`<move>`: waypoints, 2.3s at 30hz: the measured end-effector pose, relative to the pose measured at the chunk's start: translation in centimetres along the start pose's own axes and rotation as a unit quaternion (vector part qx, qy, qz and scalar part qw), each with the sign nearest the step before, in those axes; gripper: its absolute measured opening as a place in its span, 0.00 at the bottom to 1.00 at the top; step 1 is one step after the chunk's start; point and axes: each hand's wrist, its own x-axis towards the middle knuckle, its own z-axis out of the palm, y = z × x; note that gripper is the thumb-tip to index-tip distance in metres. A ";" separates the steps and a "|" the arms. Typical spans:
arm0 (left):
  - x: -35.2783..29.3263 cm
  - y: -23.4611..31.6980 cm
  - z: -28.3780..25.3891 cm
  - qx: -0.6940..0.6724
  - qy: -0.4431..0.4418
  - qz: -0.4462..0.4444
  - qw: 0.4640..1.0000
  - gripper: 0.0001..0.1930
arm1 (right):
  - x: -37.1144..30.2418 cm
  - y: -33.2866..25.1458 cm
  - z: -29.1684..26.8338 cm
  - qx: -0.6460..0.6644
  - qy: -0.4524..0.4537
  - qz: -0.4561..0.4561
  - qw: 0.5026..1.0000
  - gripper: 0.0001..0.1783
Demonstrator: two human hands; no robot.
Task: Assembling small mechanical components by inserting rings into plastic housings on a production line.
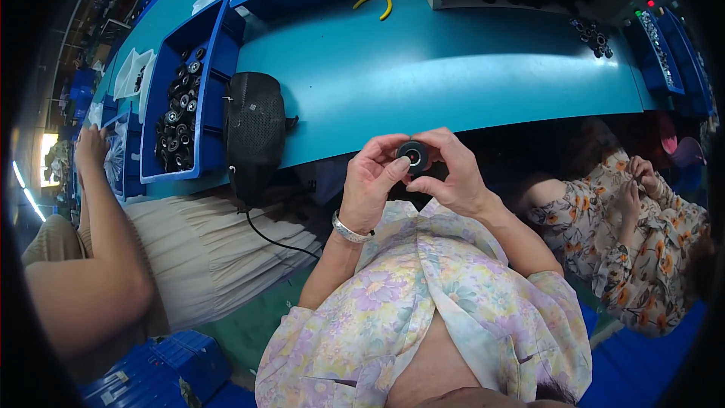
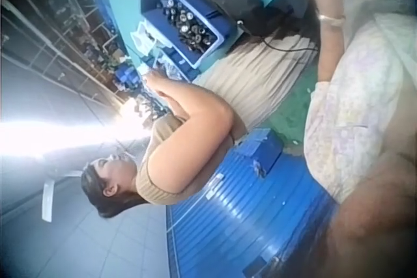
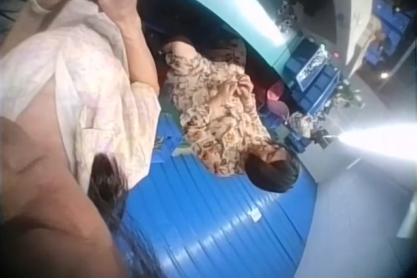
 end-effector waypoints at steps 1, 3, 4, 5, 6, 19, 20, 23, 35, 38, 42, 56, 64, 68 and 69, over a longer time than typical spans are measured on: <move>0.0 -0.1 0.0 0.001 -0.001 -0.002 1.000 0.16 | 0.1 0.0 0.1 -0.050 0.007 -0.046 0.998 0.26; -0.1 -0.3 -0.2 -0.085 -0.011 -0.041 0.995 0.16 | 0.2 0.0 0.0 -0.100 0.015 -0.091 0.991 0.27; -0.1 -0.3 -0.2 -0.084 -0.012 -0.042 0.996 0.16 | 0.3 -0.1 -0.1 -0.101 0.008 -0.094 0.990 0.26; -0.1 -0.4 -0.1 -0.111 -0.017 -0.046 0.993 0.16 | 0.4 -0.1 -0.1 -0.103 0.000 -0.098 0.990 0.26; -0.1 -0.4 -0.2 -0.139 -0.022 -0.051 0.989 0.15 | 0.5 -0.1 0.0 -0.102 0.002 -0.099 0.990 0.26; 0.1 -1.2 -1.0 -0.166 -0.019 -0.025 0.986 0.13 | 0.7 -0.8 0.4 -0.087 -0.014 -0.083 0.993 0.24; 0.0 -1.0 -1.1 -0.154 -0.028 -0.023 0.987 0.13 | 0.7 -1.0 0.4 -0.092 -0.010 -0.090 0.992 0.25; 0.1 -1.1 -0.7 -0.144 -0.019 -0.026 0.989 0.12 | 0.3 -0.2 0.3 -0.146 -0.011 -0.110 0.983 0.27; 1.3 0.4 -2.2 -0.132 -0.086 -0.117 0.981 0.10 | 0.1 0.6 0.4 0.106 -0.056 0.004 0.993 0.27; 0.9 0.0 -1.6 -0.113 -0.050 -0.079 0.989 0.11 | 0.0 0.4 0.3 0.013 -0.029 -0.019 0.999 0.26; 0.7 -0.1 -1.8 -0.019 -0.033 -0.021 0.999 0.11 | -0.3 -0.1 1.1 0.168 0.008 0.037 0.985 0.20; 0.5 0.4 -1.7 0.096 -0.050 -0.004 0.994 0.11 | -0.3 0.6 0.9 0.234 0.016 0.206 0.950 0.10; 0.1 -0.6 0.1 0.457 0.042 0.257 0.851 0.26 | 0.0 0.9 1.5 0.335 0.088 0.237 0.908 0.08; 0.0 -1.0 -0.1 0.457 0.057 0.250 0.852 0.23 | -0.5 0.8 1.5 0.329 0.080 0.233 0.912 0.08; 0.0 -1.1 -0.2 0.433 0.052 0.239 0.867 0.23 | -0.6 0.7 1.5 0.335 0.076 0.236 0.909 0.08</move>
